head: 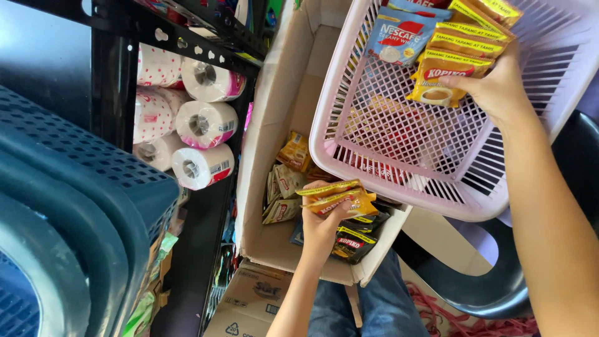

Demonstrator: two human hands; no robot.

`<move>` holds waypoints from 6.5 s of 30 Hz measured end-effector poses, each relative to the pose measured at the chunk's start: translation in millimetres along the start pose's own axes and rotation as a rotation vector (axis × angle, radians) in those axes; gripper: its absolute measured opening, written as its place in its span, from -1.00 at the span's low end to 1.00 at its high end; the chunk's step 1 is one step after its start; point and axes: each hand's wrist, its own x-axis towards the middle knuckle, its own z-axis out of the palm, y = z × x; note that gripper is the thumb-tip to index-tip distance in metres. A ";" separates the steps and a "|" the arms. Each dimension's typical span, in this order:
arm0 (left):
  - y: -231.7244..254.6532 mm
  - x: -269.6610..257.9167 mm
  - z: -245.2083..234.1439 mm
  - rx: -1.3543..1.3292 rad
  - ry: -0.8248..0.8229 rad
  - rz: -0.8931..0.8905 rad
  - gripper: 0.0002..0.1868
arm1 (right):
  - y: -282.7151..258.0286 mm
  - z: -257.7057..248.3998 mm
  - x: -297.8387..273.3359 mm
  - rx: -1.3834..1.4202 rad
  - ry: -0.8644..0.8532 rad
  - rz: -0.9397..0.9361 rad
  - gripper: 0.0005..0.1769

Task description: The person sits on the floor and transfers various packaged items, including coffee sachets and tea bags, from a cardboard box into a pink plastic basket. They arrange the items neatly in the basket and then place the basket on a nearby shelf.

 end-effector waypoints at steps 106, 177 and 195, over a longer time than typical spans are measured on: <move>-53.7 157.3 135.1 0.715 0.376 0.440 0.35 | -57.6 103.2 -7.0 -0.291 0.317 -0.307 -0.32; 84.4 50.8 26.7 1.226 -0.043 0.733 -0.50 | -36.0 79.7 -102.3 0.037 0.296 0.144 -0.69; 78.1 153.6 101.5 1.639 -0.426 1.101 -0.74 | -55.9 100.8 -91.7 -0.342 0.254 -0.210 -0.75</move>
